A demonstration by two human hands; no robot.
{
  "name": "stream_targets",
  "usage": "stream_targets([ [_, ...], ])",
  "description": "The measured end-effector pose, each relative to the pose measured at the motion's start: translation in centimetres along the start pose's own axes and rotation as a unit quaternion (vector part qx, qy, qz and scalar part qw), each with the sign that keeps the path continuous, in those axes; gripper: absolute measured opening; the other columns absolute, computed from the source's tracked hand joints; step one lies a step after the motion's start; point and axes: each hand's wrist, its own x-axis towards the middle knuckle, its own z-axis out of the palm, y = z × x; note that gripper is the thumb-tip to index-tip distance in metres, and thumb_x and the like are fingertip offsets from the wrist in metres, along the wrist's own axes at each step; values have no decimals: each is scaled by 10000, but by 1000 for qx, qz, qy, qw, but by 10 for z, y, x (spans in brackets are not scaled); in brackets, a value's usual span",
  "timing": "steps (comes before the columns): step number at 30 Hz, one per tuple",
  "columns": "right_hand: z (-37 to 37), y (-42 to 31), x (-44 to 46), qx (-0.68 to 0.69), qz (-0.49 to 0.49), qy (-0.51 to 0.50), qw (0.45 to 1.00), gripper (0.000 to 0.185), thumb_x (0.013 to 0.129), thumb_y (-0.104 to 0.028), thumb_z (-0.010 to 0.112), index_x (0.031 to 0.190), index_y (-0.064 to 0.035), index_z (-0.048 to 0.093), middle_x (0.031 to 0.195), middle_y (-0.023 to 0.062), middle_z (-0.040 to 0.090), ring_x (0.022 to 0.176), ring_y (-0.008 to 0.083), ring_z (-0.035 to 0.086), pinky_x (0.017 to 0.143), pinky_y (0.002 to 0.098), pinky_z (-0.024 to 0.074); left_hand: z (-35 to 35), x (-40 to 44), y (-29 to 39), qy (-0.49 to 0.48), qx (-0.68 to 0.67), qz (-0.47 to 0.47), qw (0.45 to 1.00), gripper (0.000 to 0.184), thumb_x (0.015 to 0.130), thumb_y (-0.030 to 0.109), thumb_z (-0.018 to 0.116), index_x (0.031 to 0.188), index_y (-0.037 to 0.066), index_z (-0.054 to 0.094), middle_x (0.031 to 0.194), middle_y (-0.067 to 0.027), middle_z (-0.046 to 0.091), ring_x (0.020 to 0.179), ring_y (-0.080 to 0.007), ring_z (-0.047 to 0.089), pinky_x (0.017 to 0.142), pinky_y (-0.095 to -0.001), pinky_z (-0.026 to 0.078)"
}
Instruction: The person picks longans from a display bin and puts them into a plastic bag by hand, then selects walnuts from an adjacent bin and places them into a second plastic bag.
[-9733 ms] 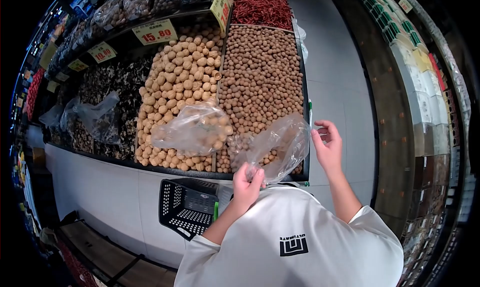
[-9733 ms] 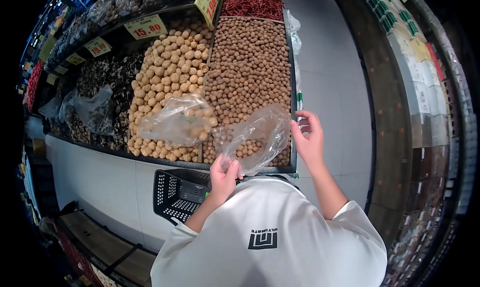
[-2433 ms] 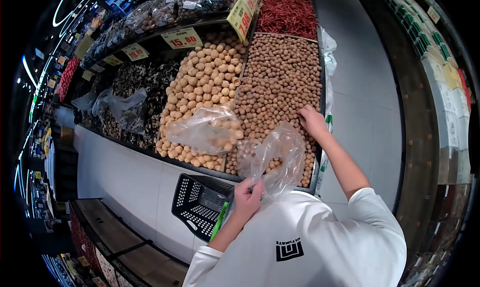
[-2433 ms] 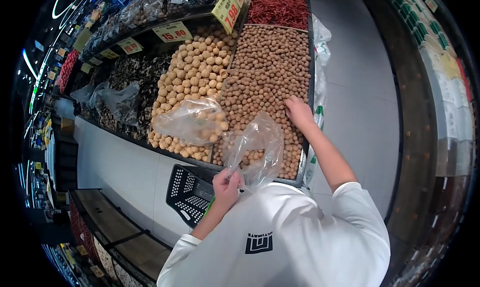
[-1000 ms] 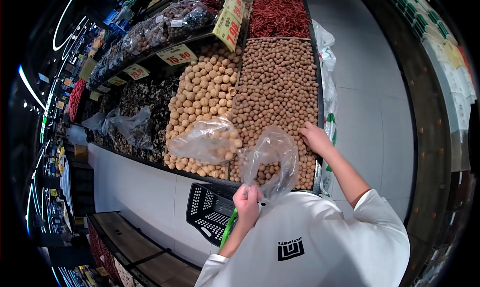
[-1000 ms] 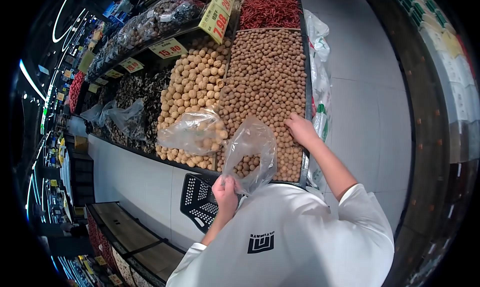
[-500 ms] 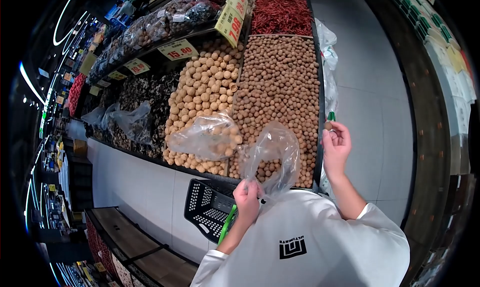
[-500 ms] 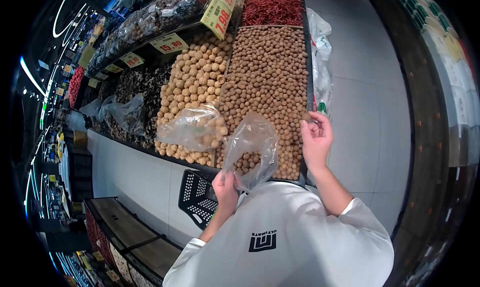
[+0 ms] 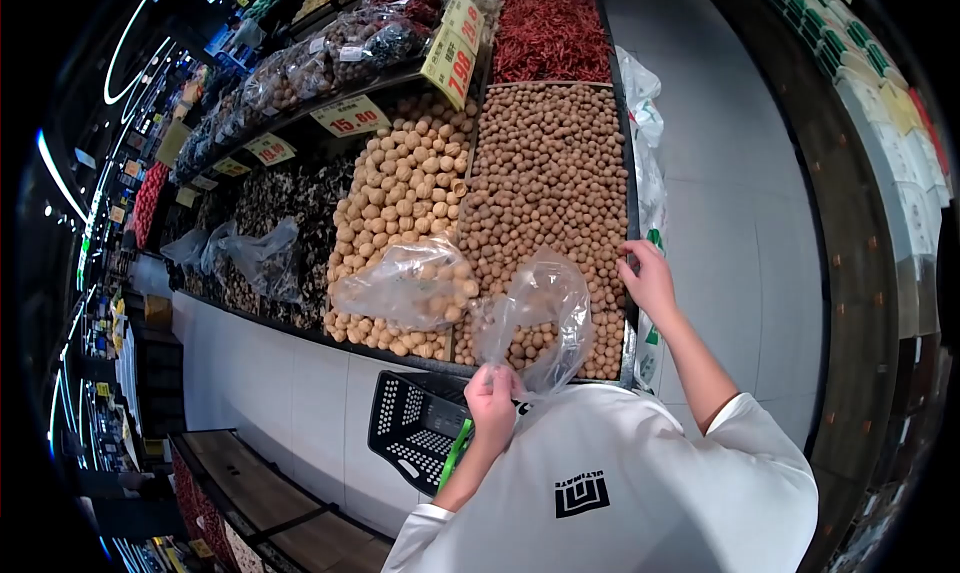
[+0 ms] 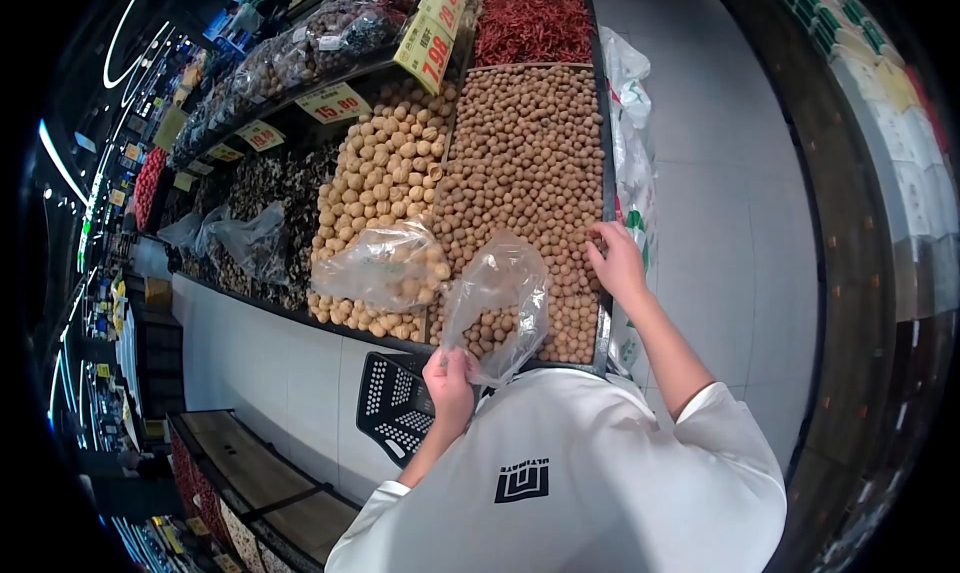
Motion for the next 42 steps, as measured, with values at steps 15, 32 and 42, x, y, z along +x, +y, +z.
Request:
stream_targets([
  [15, 50, 37, 18, -183, -40, -72, 980, 208, 864, -123, 706, 1048, -41, 654, 1098, 140, 622, 989, 386, 652, 843, 460, 551, 2, -2, 0, -6, -11, -22, 1000, 243, 1060, 159, 566, 866, 14, 583, 718, -20, 610, 640, -67, 522, 589, -227, 416],
  [32, -9, -42, 15, 275, 100, 107, 950, 188, 915, 6, 726, 1093, 13, 665, 917, -1, 626, 649, 14, 522, 591, 182, 434, 4, -2, -1, 9, -19, -33, 999, 235, 1047, 137, 568, 843, 21, 590, 719, -17, 618, 638, -71, 534, 594, -227, 425],
  [42, -16, -141, -62, 254, -44, -177, 950, 249, 913, 44, 724, 1147, 7, 649, 929, -2, 654, 673, 3, 550, 588, 169, 437, 3, -3, -4, 35, -38, -26, 998, 233, 1052, 154, 554, 847, 49, 582, 709, -2, 590, 615, -72, 511, 580, -222, 398],
])
